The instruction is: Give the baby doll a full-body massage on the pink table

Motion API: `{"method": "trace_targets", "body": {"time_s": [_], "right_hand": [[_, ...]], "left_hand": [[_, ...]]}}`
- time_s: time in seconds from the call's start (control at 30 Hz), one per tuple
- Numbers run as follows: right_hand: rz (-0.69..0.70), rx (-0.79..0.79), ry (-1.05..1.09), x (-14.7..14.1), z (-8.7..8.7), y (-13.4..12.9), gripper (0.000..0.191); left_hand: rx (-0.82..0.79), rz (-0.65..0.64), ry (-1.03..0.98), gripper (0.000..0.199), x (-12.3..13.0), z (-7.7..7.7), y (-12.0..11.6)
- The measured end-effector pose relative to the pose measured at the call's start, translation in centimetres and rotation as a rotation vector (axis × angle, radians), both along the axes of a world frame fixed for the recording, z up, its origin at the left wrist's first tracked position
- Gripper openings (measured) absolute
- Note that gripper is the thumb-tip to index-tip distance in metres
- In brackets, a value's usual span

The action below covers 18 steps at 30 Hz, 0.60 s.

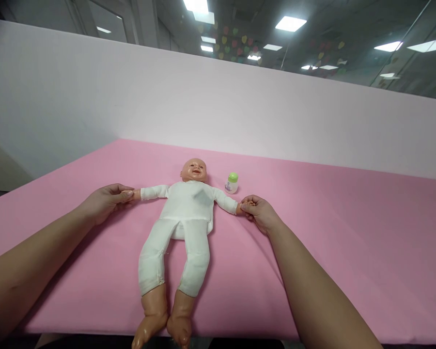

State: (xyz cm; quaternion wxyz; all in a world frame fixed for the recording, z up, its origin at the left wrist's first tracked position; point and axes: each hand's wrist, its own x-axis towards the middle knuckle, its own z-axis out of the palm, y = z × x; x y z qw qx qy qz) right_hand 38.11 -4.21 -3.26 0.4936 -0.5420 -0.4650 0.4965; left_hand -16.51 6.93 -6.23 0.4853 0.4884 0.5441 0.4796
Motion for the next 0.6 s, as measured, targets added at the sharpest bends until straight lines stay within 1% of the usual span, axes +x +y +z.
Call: {"method": "trace_targets", "body": {"time_s": [0.1,0.2,0.3,0.33,0.4,0.43,0.47,0.5,0.53,0.6], "right_hand": [[-0.038,-0.004,0.001,-0.1,-0.2,0.2,0.037],[-0.101,-0.021,0.014,-0.2,-0.4,0.5,0.038],[-0.2,-0.026,0.031,-0.4,-0.3,0.6,0.032],[-0.235,-0.019,0.04,-0.5,-0.3,0.6,0.033],[-0.3,-0.004,0.076,-0.4,-0.2,0.7,0.046],[-0.329,0.002,0.104,-0.2,-0.2,0.8,0.052],[-0.345,0.006,0.138,-0.1,-0.2,0.8,0.055],[-0.345,0.011,0.174,0.1,-0.3,1.0,0.052],[-0.321,0.015,0.21,0.3,-0.4,1.1,0.045],[-0.228,0.025,0.263,0.5,-0.7,1.4,0.027]], "left_hand": [[-0.03,-0.102,-0.003,0.047,-0.3,-0.3,0.4],[0.002,-0.106,0.003,0.046,-0.6,-0.8,0.8],[0.015,-0.115,-0.01,0.044,-0.7,-1.2,1.0],[0.014,-0.105,-0.021,0.042,-0.7,-1.2,1.0],[0.005,-0.067,-0.062,0.038,-0.7,-1.1,1.0],[-0.001,-0.045,-0.091,0.038,-0.8,-1.0,1.0],[-0.007,-0.022,-0.126,0.04,-0.8,-0.9,1.1],[-0.015,-0.003,-0.163,0.042,-0.8,-0.7,1.1],[-0.019,0.012,-0.198,0.042,-0.8,-0.5,1.1],[-0.019,0.011,-0.259,0.038,-0.5,0.0,1.0]]}}
